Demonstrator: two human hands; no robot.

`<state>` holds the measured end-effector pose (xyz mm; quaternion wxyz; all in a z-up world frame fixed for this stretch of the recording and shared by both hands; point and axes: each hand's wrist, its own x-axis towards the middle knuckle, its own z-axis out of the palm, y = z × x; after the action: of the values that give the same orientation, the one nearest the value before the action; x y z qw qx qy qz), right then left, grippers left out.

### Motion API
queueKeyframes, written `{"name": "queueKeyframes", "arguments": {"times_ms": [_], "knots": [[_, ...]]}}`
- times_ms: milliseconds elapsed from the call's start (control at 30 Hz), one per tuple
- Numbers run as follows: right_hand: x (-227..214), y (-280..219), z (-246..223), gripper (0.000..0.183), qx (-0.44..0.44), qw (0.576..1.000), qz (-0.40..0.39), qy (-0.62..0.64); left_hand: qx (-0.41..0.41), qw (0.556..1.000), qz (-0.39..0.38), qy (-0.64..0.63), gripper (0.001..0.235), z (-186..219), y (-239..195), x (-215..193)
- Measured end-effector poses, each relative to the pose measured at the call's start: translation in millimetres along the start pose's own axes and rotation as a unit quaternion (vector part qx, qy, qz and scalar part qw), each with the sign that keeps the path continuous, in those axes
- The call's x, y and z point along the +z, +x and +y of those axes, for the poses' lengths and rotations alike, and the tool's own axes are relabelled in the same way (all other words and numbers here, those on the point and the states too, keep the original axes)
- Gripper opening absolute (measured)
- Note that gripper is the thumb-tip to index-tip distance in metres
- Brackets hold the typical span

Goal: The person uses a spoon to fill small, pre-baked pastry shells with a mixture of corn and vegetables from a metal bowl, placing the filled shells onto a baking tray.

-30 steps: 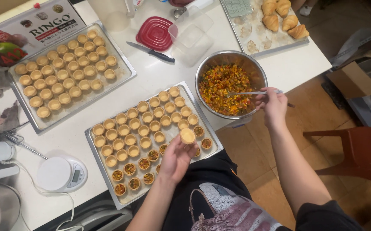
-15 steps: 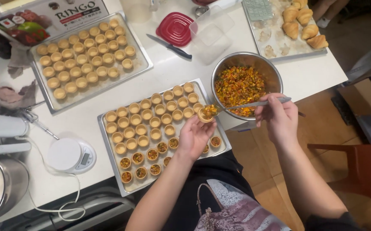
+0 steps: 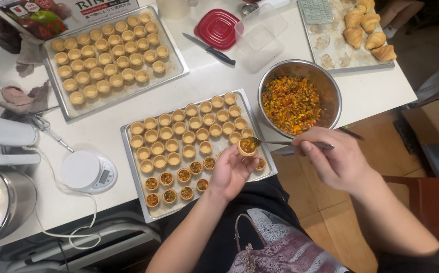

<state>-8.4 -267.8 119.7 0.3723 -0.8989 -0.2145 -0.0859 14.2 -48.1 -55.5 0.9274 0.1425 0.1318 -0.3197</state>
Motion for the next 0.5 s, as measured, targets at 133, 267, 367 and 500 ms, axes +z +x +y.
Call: {"name": "queueKeyframes", "arguments": {"times_ms": [133,267,367,500], "knots": [[-2,14,-19,0.007,-0.062,0.996,-0.042,-0.039,0.007,1.000,-0.026,-0.010,0.034,1,-7,-1],[-1,20,-31,0.005,-0.085,0.992,-0.074,-0.052,0.009,0.999,-0.039,-0.005,0.036,2,-14,-1],[0,22,-39,0.007,-0.114,0.987,-0.093,-0.060,0.013,0.999,-0.039,-0.002,0.037,2,-20,-2],[2,27,-54,0.011,-0.143,0.982,-0.101,-0.074,0.008,0.999,-0.036,-0.007,0.040,4,-29,-3]]}}
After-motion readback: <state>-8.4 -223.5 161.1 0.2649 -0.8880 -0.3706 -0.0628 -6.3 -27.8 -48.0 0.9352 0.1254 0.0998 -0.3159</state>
